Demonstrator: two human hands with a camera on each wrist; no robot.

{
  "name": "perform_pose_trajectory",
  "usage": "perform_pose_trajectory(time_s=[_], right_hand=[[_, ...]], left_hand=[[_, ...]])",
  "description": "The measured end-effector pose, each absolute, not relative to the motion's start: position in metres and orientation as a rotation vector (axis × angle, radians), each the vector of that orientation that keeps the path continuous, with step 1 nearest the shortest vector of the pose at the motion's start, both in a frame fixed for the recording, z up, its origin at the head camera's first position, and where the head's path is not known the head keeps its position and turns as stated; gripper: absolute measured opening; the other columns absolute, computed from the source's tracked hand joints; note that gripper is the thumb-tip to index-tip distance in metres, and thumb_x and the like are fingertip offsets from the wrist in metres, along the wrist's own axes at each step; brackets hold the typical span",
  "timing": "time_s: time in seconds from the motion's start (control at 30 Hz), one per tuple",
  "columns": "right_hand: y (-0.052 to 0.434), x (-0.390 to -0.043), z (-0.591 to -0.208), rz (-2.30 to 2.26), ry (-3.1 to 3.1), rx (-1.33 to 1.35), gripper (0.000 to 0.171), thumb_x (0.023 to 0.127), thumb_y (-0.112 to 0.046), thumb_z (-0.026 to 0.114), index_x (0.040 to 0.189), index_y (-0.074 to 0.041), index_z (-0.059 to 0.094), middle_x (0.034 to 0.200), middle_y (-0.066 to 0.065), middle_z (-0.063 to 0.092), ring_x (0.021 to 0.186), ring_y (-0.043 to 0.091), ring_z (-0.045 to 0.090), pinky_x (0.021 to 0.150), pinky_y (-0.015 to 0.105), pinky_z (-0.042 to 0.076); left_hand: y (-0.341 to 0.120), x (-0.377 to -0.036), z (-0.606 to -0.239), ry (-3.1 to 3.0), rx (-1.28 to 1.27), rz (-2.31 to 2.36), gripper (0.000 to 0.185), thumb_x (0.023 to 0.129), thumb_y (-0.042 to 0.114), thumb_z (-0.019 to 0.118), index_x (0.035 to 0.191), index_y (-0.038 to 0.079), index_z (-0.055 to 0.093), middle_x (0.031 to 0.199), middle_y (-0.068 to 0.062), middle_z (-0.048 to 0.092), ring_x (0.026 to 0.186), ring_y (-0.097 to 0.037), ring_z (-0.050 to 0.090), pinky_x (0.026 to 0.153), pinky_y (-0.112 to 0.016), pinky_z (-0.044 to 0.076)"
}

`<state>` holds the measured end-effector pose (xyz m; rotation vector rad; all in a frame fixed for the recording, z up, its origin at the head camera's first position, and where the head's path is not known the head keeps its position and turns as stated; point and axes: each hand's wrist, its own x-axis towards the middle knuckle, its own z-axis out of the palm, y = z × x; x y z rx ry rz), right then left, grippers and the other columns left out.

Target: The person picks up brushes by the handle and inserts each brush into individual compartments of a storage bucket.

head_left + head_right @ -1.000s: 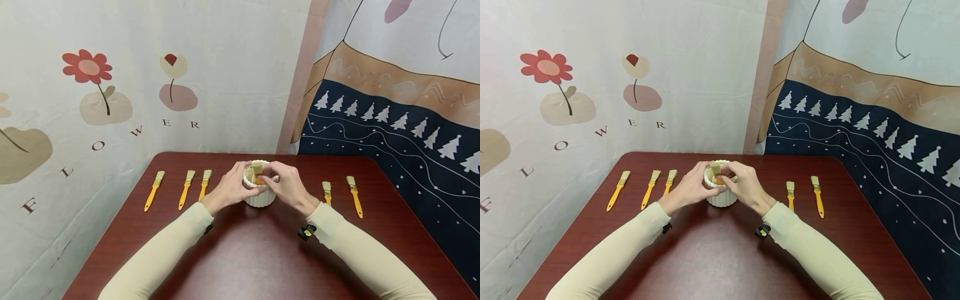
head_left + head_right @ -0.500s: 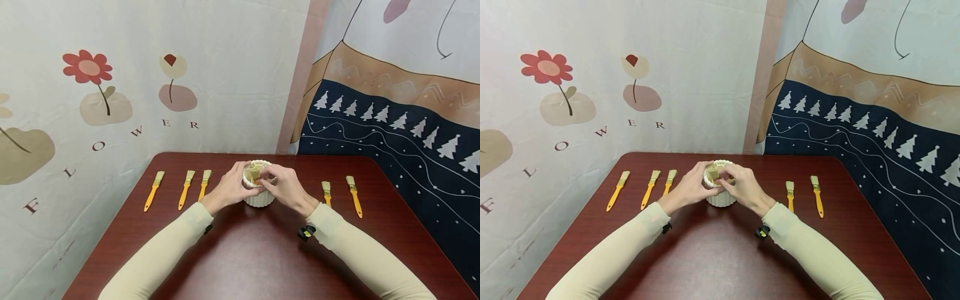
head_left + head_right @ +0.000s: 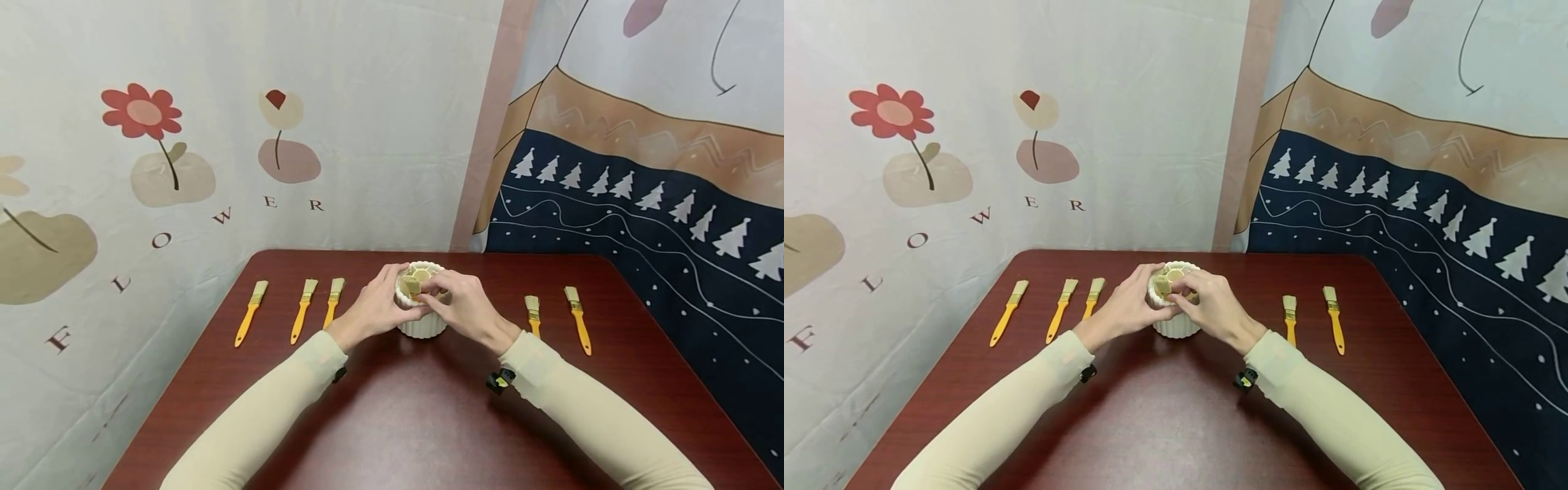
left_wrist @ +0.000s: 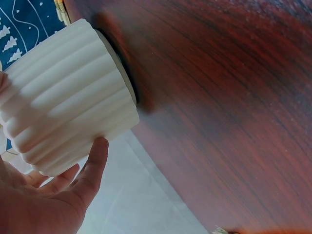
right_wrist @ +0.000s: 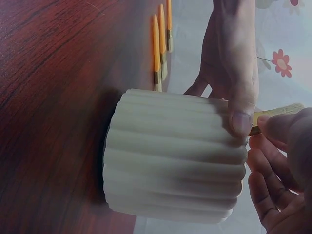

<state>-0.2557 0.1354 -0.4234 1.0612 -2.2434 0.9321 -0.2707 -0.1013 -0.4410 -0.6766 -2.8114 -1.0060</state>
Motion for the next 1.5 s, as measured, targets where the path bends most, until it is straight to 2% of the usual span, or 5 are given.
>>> perform_pose_trajectory(time_s=[0.5, 0.87, 1.17, 1.5], right_hand=[[0.135, -0.256, -0.422, 0.955, -2.268, 1.062, 0.016, 0.099, -0.004, 0.093, 0.114, -0.005, 0.088, 0.107, 0.01, 0.086, 0.094, 0.02, 0.083, 0.078, 0.032, 0.072], [0.138, -0.255, -0.422, 0.962, -2.247, 1.045, 0.016, 0.098, -0.007, 0.094, 0.113, -0.007, 0.088, 0.106, 0.008, 0.086, 0.092, 0.018, 0.082, 0.077, 0.03, 0.072], [0.15, -0.257, -0.419, 0.946, -2.218, 0.987, 0.014, 0.099, -0.008, 0.094, 0.112, -0.007, 0.089, 0.098, 0.006, 0.084, 0.086, 0.018, 0.081, 0.072, 0.045, 0.071], [0.167, -0.259, -0.419, 0.909, -2.21, 0.918, 0.015, 0.099, -0.008, 0.093, 0.113, -0.007, 0.089, 0.101, 0.004, 0.086, 0.087, 0.018, 0.08, 0.077, 0.043, 0.067]], left_hand=[[-0.101, -0.271, -0.439, -2.816, -0.674, -1.0, 0.106, 0.094, 0.061, 0.09, 0.176, 0.014, 0.041, 0.166, -0.009, 0.056, 0.147, -0.032, 0.069, 0.12, -0.059, 0.061], [-0.101, -0.27, -0.441, -2.81, -0.674, -0.995, 0.107, 0.095, 0.062, 0.09, 0.176, 0.013, 0.041, 0.165, -0.011, 0.057, 0.145, -0.035, 0.07, 0.119, -0.058, 0.062], [-0.102, -0.27, -0.44, -2.801, -0.668, -1.005, 0.108, 0.095, 0.065, 0.09, 0.177, 0.014, 0.042, 0.17, -0.011, 0.055, 0.148, -0.04, 0.068, 0.122, -0.061, 0.059], [-0.102, -0.269, -0.438, -2.816, -0.66, -1.011, 0.109, 0.095, 0.065, 0.09, 0.177, 0.014, 0.042, 0.174, -0.011, 0.053, 0.153, -0.042, 0.064, 0.126, -0.062, 0.057]])
